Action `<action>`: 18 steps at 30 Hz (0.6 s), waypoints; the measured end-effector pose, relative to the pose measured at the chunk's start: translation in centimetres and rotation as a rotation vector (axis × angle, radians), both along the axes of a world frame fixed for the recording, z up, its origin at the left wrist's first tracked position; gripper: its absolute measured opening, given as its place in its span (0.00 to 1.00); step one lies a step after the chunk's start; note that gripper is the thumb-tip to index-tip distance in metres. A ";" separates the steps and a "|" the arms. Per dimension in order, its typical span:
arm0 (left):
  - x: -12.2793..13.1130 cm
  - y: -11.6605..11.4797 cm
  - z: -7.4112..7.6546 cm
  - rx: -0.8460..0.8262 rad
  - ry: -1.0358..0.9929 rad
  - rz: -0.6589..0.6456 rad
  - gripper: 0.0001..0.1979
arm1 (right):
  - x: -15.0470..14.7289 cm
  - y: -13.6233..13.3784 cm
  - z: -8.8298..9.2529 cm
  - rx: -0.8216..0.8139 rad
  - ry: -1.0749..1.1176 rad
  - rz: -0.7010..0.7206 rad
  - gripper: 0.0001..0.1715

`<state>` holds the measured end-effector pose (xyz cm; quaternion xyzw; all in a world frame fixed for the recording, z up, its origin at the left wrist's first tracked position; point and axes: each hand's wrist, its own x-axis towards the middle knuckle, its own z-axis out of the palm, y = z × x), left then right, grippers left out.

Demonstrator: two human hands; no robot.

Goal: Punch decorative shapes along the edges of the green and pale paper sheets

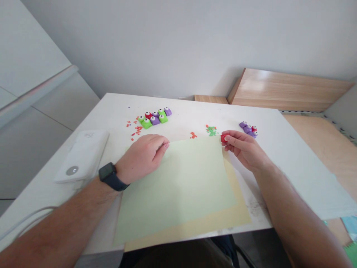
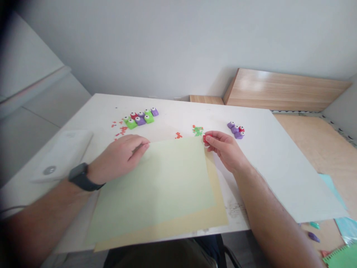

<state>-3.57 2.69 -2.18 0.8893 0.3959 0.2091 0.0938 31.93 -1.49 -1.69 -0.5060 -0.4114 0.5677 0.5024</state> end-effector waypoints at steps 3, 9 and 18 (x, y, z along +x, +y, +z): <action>0.0 0.0 0.1 0.000 -0.006 0.000 0.13 | 0.1 0.0 -0.1 0.008 0.003 0.000 0.12; 0.0 0.0 0.1 -0.003 -0.005 -0.005 0.13 | 0.2 0.0 -0.1 0.008 -0.008 -0.008 0.13; 0.1 0.0 0.1 -0.001 0.003 0.001 0.12 | 0.1 0.0 0.1 0.008 -0.018 -0.011 0.13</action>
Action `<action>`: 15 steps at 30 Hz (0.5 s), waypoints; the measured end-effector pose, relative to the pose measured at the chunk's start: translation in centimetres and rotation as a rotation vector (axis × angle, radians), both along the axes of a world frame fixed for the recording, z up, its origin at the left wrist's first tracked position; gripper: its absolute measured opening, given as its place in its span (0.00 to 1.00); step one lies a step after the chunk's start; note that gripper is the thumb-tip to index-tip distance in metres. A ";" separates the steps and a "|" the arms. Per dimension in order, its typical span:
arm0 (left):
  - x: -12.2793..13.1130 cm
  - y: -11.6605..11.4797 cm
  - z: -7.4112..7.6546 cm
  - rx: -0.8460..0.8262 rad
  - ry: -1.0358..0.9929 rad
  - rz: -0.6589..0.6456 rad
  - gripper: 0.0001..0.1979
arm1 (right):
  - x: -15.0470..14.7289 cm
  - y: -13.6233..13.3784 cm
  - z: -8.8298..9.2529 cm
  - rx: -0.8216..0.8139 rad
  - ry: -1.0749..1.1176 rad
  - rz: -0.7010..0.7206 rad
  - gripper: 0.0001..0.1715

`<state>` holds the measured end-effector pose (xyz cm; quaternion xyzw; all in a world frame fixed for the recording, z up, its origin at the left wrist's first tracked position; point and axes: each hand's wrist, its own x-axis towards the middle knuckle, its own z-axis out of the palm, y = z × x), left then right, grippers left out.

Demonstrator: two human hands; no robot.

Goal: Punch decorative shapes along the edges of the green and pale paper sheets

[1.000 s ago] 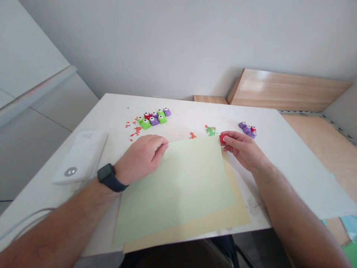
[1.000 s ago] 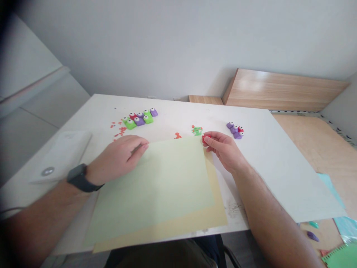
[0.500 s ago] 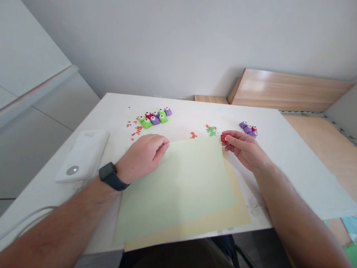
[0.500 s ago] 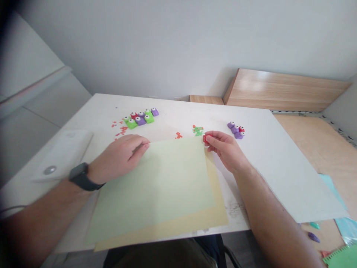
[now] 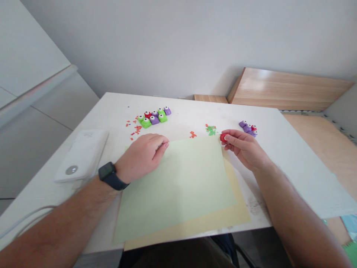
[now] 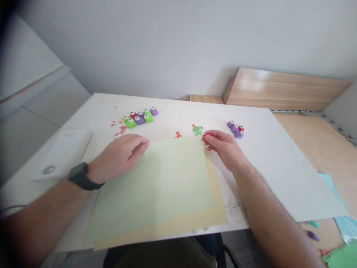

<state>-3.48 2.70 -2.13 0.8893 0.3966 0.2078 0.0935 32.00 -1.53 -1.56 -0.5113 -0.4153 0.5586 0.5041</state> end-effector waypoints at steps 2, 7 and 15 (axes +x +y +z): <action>0.0 0.0 0.0 0.000 -0.001 -0.002 0.12 | 0.0 0.0 0.0 -0.001 -0.003 0.000 0.13; 0.0 0.0 0.0 -0.003 -0.006 -0.007 0.13 | -0.1 0.0 -0.1 -0.009 -0.009 -0.008 0.14; 0.1 -0.1 0.2 -0.009 -0.003 0.006 0.14 | -0.1 0.0 -0.1 -0.011 -0.007 0.011 0.15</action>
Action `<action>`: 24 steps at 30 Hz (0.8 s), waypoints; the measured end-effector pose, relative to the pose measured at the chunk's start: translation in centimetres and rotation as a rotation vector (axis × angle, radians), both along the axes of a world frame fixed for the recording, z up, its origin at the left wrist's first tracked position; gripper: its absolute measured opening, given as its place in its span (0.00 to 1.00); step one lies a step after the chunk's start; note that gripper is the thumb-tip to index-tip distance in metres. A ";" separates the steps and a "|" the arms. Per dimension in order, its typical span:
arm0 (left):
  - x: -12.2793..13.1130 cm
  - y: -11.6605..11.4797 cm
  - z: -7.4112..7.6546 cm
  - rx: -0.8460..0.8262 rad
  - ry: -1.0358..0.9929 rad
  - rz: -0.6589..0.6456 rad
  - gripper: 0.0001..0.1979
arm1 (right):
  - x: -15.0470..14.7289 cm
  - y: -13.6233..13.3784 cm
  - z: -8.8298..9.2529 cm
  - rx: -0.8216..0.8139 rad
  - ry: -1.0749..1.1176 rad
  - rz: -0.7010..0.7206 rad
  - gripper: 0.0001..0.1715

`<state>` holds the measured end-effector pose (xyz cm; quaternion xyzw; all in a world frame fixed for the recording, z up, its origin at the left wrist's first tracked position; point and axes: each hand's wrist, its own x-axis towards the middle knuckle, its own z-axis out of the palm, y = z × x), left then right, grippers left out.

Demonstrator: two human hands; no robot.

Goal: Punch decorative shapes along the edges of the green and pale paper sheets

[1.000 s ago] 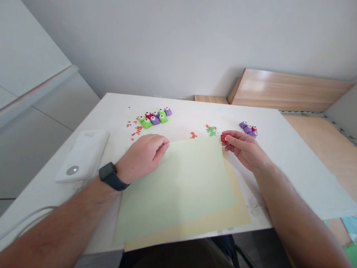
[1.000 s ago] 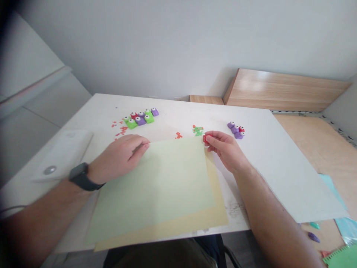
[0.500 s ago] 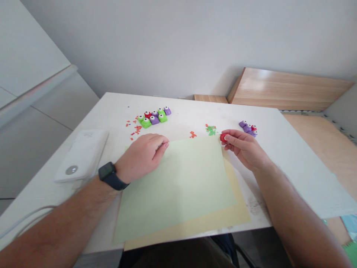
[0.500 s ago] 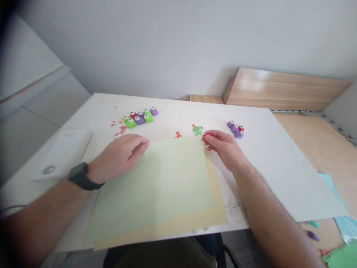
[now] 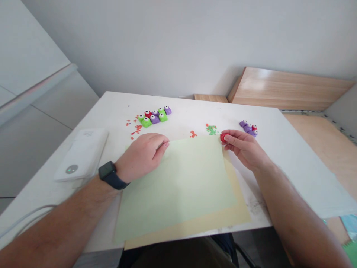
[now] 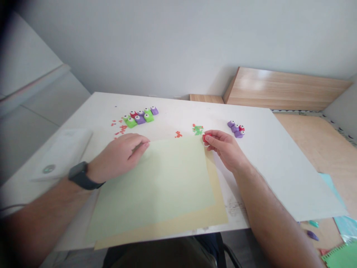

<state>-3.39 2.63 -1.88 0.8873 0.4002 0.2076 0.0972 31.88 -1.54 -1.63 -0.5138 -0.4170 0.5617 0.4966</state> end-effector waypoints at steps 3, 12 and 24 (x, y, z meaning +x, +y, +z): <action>0.1 0.0 0.0 -0.006 0.006 -0.002 0.14 | 0.0 0.0 0.0 -0.007 0.004 0.011 0.15; -0.1 0.0 -0.2 -0.002 0.024 0.005 0.13 | -0.2 -0.2 0.1 -0.007 -0.041 0.006 0.18; -0.1 -0.1 -0.2 -0.001 0.023 -0.007 0.12 | 0.0 -0.3 0.2 0.012 -0.020 0.012 0.15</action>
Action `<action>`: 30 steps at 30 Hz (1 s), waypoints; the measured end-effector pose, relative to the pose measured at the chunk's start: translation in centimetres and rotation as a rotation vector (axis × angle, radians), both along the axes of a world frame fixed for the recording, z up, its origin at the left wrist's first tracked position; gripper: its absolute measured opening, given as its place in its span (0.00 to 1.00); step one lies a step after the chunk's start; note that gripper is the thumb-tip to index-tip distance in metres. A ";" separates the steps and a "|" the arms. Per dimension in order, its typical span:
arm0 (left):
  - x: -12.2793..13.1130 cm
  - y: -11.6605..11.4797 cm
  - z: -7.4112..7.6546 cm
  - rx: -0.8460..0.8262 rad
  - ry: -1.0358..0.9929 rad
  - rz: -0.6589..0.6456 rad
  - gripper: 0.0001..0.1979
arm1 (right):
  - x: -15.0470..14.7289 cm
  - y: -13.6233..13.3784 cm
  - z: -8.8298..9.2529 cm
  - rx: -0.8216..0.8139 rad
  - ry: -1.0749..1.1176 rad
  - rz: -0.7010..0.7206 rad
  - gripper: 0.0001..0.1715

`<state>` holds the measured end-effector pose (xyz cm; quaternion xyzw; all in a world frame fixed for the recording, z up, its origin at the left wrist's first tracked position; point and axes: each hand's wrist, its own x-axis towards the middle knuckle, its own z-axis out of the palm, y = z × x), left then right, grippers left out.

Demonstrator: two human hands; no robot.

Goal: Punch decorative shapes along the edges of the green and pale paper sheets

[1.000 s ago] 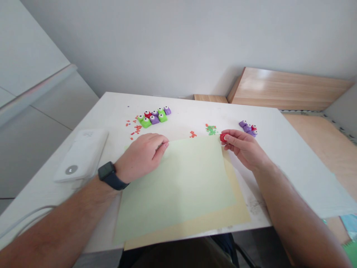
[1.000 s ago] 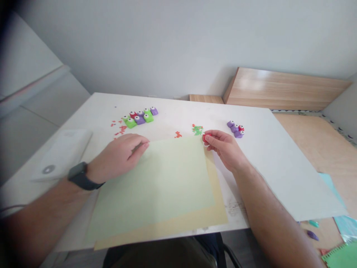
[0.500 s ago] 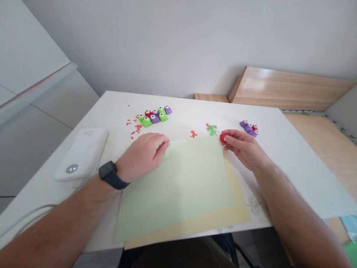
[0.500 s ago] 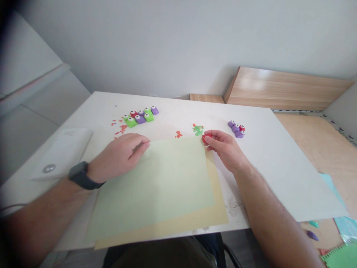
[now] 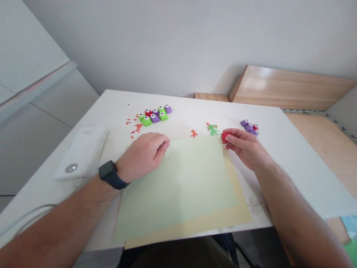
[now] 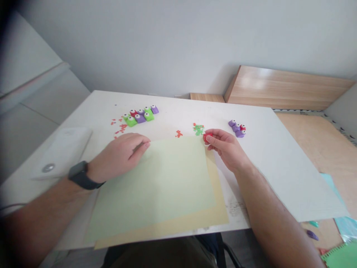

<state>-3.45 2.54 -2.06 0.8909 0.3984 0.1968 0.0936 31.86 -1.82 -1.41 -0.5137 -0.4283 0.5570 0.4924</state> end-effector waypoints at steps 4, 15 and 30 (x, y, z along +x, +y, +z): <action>-0.1 0.1 0.0 -0.001 0.002 0.002 0.12 | -0.1 0.0 0.0 -0.013 -0.014 -0.004 0.17; 0.1 -0.1 0.2 -0.004 -0.022 -0.005 0.12 | -0.3 0.1 -0.3 -0.061 -0.016 0.005 0.22; 0.2 -0.3 0.3 -0.007 -0.016 -0.013 0.12 | -0.7 0.1 -0.2 -0.083 -0.037 0.017 0.20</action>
